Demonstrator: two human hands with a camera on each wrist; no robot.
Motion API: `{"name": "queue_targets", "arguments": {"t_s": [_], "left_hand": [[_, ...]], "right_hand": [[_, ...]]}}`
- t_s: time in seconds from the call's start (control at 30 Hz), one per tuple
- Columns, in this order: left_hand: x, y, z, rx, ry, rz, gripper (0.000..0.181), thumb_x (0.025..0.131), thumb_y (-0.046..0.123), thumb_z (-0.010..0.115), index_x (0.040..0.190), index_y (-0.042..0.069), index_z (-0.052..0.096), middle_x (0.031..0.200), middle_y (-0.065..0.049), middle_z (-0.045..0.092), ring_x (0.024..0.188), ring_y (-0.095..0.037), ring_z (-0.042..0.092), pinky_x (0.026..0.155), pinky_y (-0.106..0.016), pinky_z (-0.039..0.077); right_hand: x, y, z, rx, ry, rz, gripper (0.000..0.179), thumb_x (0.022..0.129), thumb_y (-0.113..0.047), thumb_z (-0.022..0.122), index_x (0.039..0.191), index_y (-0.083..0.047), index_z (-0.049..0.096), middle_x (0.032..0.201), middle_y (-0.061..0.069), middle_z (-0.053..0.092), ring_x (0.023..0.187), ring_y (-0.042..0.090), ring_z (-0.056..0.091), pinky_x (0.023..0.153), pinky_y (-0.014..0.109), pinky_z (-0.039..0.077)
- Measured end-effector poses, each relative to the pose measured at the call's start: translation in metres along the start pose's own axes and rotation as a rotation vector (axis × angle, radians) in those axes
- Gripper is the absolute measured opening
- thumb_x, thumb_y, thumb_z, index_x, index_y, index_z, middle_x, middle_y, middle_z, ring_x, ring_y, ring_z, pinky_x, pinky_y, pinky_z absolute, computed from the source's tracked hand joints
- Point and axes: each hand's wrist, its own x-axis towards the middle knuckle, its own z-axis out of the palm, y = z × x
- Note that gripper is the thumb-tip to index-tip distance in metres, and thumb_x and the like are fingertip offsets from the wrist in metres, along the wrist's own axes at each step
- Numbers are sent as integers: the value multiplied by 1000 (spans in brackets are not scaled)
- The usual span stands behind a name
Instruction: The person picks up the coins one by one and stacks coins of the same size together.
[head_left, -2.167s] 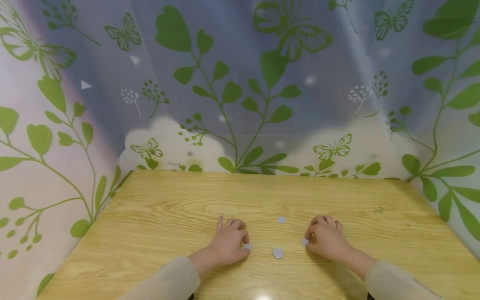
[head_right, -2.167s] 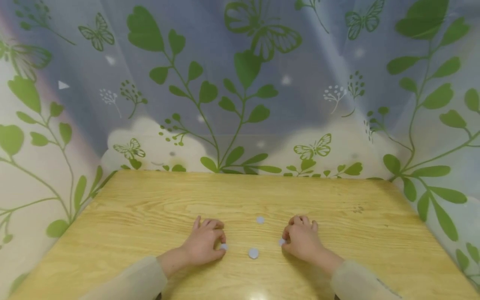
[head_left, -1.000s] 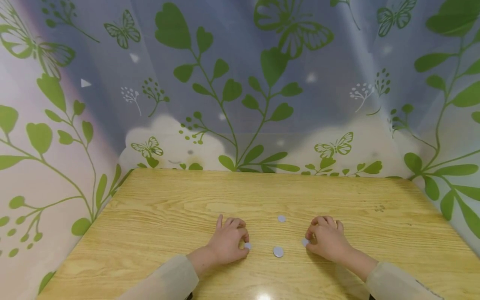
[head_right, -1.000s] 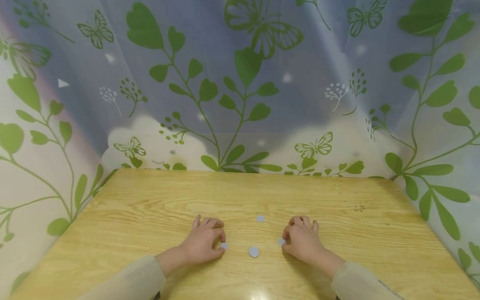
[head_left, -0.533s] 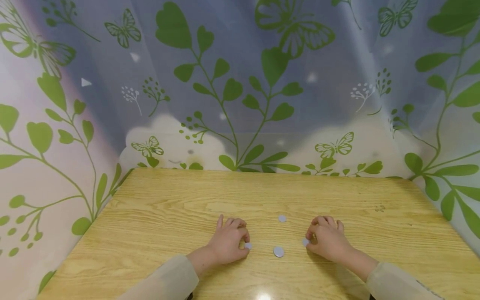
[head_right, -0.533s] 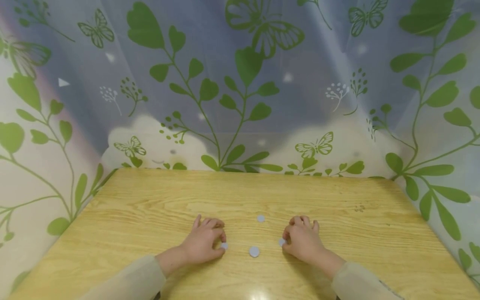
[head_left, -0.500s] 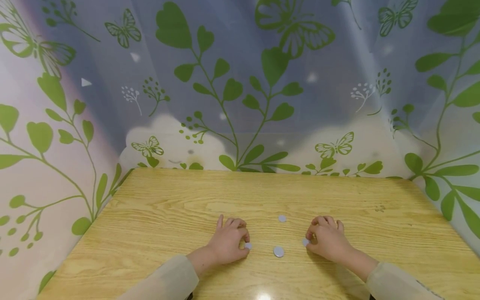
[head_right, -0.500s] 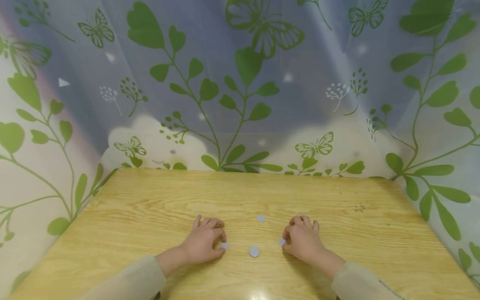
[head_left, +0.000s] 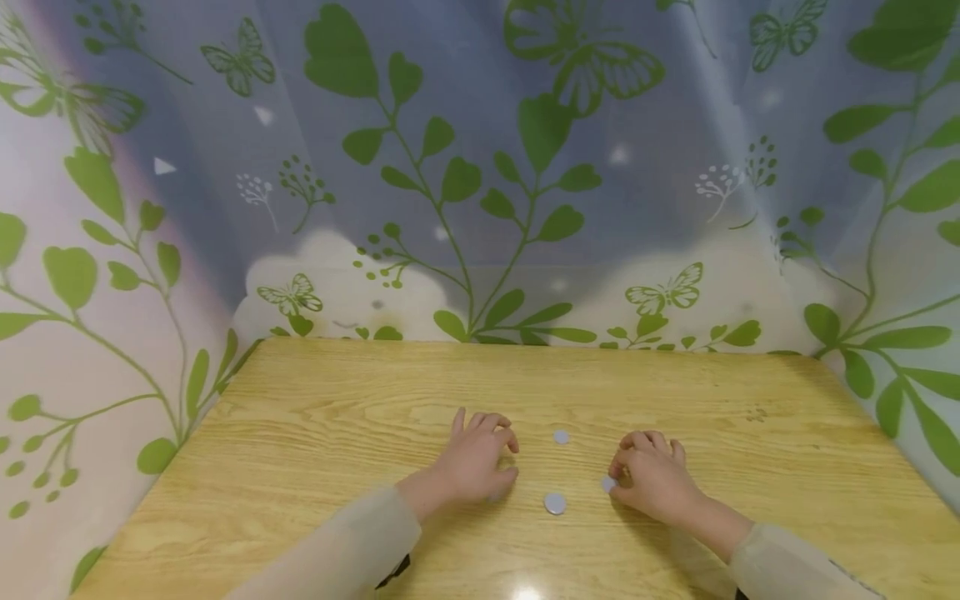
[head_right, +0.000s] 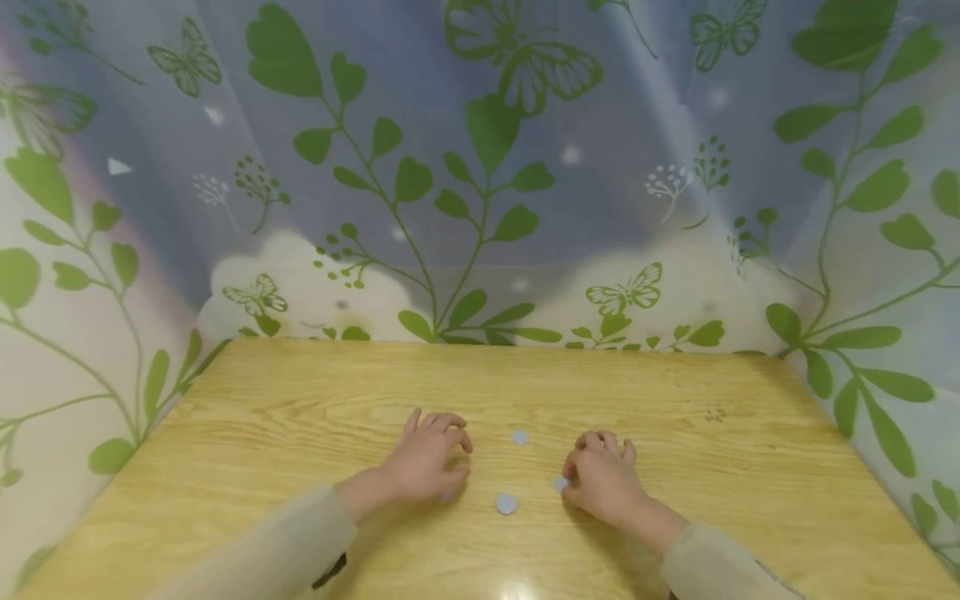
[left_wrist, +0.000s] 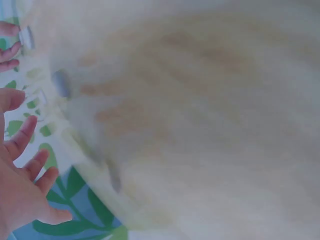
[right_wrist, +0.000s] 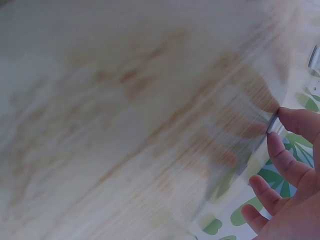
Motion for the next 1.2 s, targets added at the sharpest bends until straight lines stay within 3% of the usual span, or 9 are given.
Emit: {"name": "queue_targets", "arguments": {"t_s": [0.3, 0.5, 0.87, 1.07, 1.2], "left_hand": [[45, 20, -9, 28, -73, -42, 20, 88, 27, 60, 106, 20, 65, 137, -5, 46, 130, -26, 37, 109, -64, 14], [65, 30, -9, 51, -135, -88, 20, 89, 27, 59, 108, 23, 65, 140, -4, 43, 132, -26, 35, 111, -60, 14], [86, 35, 9, 68, -163, -109, 17, 88, 31, 64, 102, 23, 65, 140, -6, 42, 132, -26, 35, 111, -58, 20], [91, 39, 12, 108, -164, -91, 10, 88, 31, 63, 91, 22, 61, 141, -5, 42, 132, -26, 35, 111, -58, 19], [92, 40, 13, 137, -185, -96, 14, 89, 34, 62, 92, 21, 60, 140, -4, 42, 132, -25, 34, 111, -58, 19]], "right_hand": [[-1, 1, -1, 8, 5, -7, 15, 71, -21, 79, 72, -21, 64, 112, 14, 57, 112, 42, 43, 90, 78, 22], [-2, 1, -2, 37, -8, 9, 14, 71, -21, 79, 73, -20, 65, 112, 14, 57, 112, 41, 43, 90, 76, 22], [-2, 0, -2, 24, -6, 23, 13, 72, -21, 79, 72, -21, 66, 112, 12, 57, 112, 40, 44, 90, 76, 23], [-2, 0, -3, 22, -11, 25, 14, 72, -21, 79, 72, -20, 65, 112, 11, 57, 112, 40, 44, 91, 77, 23], [-2, 1, -3, 19, -12, 28, 14, 72, -21, 79, 71, -21, 65, 112, 11, 57, 112, 40, 44, 91, 76, 24]]}}
